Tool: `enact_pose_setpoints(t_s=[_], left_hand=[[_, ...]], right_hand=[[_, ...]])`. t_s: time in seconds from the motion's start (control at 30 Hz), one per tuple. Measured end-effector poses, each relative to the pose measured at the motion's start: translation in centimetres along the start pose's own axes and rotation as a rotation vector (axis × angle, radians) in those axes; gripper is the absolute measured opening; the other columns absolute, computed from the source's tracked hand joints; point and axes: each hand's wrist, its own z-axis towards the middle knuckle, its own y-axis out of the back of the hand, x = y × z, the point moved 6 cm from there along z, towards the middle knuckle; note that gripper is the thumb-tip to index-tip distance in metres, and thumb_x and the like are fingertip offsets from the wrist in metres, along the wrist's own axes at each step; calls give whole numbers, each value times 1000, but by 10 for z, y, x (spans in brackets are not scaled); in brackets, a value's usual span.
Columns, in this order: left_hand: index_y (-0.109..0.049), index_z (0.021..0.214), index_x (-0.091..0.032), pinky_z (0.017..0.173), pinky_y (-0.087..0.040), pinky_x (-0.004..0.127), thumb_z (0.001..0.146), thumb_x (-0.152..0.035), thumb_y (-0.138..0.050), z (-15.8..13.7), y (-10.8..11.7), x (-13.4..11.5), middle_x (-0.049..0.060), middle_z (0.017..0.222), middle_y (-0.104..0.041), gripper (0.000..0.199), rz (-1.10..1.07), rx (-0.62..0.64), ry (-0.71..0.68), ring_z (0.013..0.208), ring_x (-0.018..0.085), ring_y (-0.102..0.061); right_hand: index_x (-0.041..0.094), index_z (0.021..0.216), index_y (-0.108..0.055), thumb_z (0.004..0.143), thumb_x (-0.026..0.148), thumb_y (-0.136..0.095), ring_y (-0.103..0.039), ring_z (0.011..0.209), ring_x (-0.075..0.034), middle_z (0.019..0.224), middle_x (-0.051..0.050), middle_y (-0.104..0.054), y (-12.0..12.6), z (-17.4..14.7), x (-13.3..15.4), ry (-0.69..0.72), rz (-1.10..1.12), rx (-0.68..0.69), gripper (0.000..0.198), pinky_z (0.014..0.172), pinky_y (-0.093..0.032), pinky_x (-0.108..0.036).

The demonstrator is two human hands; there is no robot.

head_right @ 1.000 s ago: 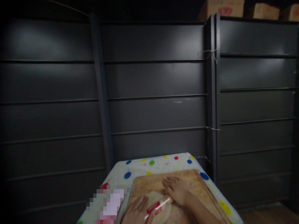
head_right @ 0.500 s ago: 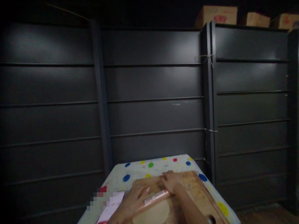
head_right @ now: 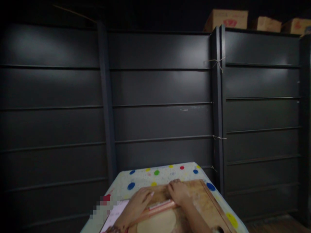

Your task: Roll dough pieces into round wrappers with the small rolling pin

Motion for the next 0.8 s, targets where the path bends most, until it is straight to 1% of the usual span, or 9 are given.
enact_pose_setpoints(t_s=[0.1,0.17,0.23,0.33,0.4,0.47,0.6,0.7,0.8], left_hand=[[-70,105,-24,107,-44,39,96,-36,-48,-4,6,-10,5,118,-71,27,-28,55,27,116,23,-60],[-69,111,-25,108,-43,41,93,-36,-54,-9,9,-18,4,122,-69,26,-38,113,-12,119,24,-58],[-63,125,-28,111,-41,42,91,-36,-57,-15,13,-25,3,132,-65,36,-50,166,-65,125,25,-55],[-42,146,-34,117,-32,45,88,-35,-61,-25,22,-39,0,153,-45,61,-58,228,-175,139,25,-41],[-31,151,-35,120,-27,47,86,-35,-63,-32,27,-46,0,161,-30,72,-53,249,-208,145,25,-32],[-29,152,-35,120,-25,49,86,-42,-64,-40,30,-51,2,163,-24,75,-52,269,-220,147,27,-26],[-24,153,-40,121,-18,54,90,-59,-57,-61,29,-60,1,164,-22,74,-66,346,-334,149,29,-23],[-23,152,-45,122,-17,53,97,-57,-47,-74,29,-60,-2,163,-24,62,-52,390,-373,148,26,-25],[-25,151,-46,121,-19,53,98,-54,-47,-79,35,-58,-3,161,-28,58,-40,392,-366,147,27,-28]], right_hand=[[18,116,-68,102,33,-25,-58,116,-25,120,-13,-68,15,-28,15,63,16,-14,48,102,-37,-37],[24,118,-67,103,37,-26,-59,113,-23,121,-7,-69,26,-51,26,137,40,0,46,100,-39,-34],[31,125,-64,101,42,-33,-60,113,-23,123,-3,-69,35,-76,40,315,99,73,40,99,-40,-35],[37,142,-49,94,53,-50,-56,119,-27,137,-2,-61,45,-100,46,393,126,117,50,101,-39,-39],[39,145,-44,92,54,-55,-52,125,-29,144,-2,-55,47,-108,46,395,111,133,56,106,-36,-42],[40,141,-49,94,49,-53,-52,125,-29,141,-2,-57,43,-112,42,361,74,118,49,106,-35,-44],[37,131,-59,94,44,-54,-59,114,-29,124,-4,-67,31,-114,31,264,14,21,38,101,-41,-44],[36,132,-59,96,47,-51,-61,113,-28,125,-4,-66,22,-117,25,258,43,-24,38,99,-43,-41],[35,132,-59,97,52,-47,-60,115,-28,128,-4,-66,20,-119,19,241,73,-53,40,100,-43,-41]])
